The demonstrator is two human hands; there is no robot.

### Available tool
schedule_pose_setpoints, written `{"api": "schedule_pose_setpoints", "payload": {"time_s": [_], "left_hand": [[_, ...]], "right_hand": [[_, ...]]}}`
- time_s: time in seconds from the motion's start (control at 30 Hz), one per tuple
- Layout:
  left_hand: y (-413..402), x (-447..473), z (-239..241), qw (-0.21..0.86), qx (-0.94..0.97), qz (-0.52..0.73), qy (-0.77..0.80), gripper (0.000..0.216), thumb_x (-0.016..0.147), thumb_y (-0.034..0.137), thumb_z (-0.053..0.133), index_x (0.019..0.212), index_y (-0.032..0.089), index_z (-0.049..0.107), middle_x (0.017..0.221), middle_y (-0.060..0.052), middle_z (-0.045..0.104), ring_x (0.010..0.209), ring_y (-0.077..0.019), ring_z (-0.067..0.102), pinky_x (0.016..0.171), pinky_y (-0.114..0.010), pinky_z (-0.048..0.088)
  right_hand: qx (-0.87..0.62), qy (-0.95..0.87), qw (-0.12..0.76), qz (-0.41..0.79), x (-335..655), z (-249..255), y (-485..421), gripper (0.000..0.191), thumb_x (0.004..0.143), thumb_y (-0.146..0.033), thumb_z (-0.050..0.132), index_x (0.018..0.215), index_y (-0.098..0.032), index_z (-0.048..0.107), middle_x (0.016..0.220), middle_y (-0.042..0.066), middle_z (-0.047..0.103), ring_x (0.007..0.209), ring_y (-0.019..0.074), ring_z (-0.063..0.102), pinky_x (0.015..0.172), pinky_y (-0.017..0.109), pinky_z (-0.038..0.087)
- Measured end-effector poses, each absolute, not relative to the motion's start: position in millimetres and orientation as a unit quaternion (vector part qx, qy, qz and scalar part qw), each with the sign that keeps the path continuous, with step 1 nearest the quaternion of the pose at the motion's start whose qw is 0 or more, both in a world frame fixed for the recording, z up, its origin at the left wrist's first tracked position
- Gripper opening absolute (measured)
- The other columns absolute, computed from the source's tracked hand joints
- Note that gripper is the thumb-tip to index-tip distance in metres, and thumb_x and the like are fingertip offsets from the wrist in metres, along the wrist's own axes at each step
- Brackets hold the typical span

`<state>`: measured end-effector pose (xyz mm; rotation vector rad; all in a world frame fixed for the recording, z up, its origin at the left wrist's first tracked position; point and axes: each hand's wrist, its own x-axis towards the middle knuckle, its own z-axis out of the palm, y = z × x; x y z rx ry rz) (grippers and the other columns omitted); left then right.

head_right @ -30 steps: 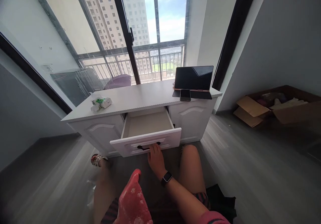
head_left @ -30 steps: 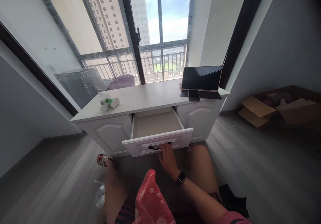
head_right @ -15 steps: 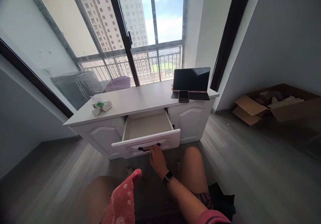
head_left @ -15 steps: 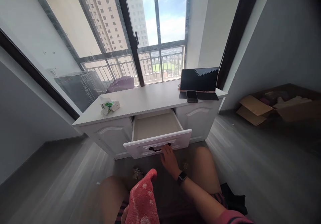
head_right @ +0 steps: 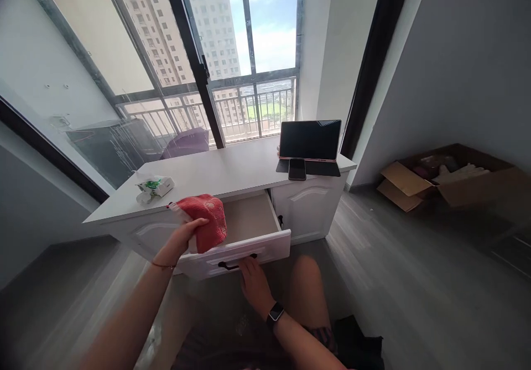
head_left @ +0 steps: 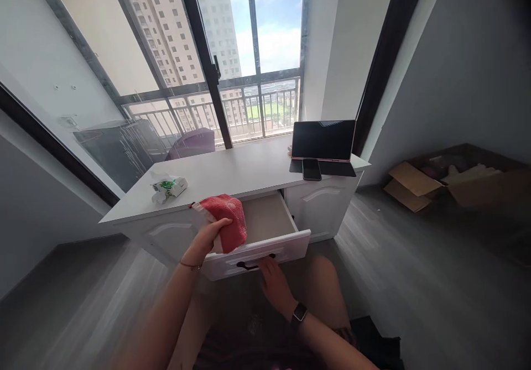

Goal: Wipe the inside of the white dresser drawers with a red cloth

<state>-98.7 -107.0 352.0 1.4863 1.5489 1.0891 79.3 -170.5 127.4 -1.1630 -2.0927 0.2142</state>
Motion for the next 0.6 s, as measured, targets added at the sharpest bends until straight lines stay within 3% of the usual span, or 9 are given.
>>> {"api": "schedule_pose_setpoints", "payload": {"time_s": [0.07,0.2,0.37,0.6], "left_hand": [[-67.6,-89.5,345.2,0.371,0.656,0.284,0.593,0.039,0.082,0.013,0.039,0.116,-0.005,0.043,0.099,-0.006,0.06,0.091,-0.0148,0.057,0.08,-0.026,0.044],[-15.7,-61.0,308.8,0.384,0.689,0.146,0.597,0.032,0.065,0.006,0.051,0.097,0.004,0.057,0.085,-0.007,0.064,0.079,-0.0185,0.059,0.071,-0.028,0.046],[-3.3,-20.5,267.2,0.432,0.743,-0.02,0.51,0.016,0.058,0.018,0.069,0.073,0.014,0.064,0.073,-0.003,0.066,0.077,-0.0214,0.059,0.076,-0.03,0.045],[1.0,8.3,229.6,0.443,0.783,-0.085,0.427,0.023,0.067,0.029,0.065,0.085,0.017,0.069,0.083,-0.002,0.071,0.084,-0.0205,0.059,0.077,-0.03,0.045]], "right_hand": [[-0.452,-0.815,0.354,0.084,79.6,126.8,-169.7,0.048,0.081,-0.004,0.047,0.126,-0.018,0.051,0.123,0.011,0.057,0.119,0.0263,0.05,0.099,0.048,0.046],[-0.455,-0.812,0.353,0.09,80.3,127.9,-168.4,0.047,0.081,-0.006,0.047,0.125,-0.02,0.052,0.122,0.009,0.059,0.118,0.0258,0.051,0.099,0.047,0.046],[-0.454,-0.813,0.349,0.104,81.4,128.3,-168.0,0.047,0.081,-0.006,0.047,0.126,-0.02,0.051,0.123,0.008,0.059,0.119,0.025,0.05,0.1,0.046,0.045],[-0.447,-0.814,0.357,0.096,81.8,125.1,-166.4,0.045,0.084,-0.008,0.047,0.126,-0.02,0.052,0.122,0.008,0.06,0.119,0.0236,0.05,0.101,0.044,0.044]]}}
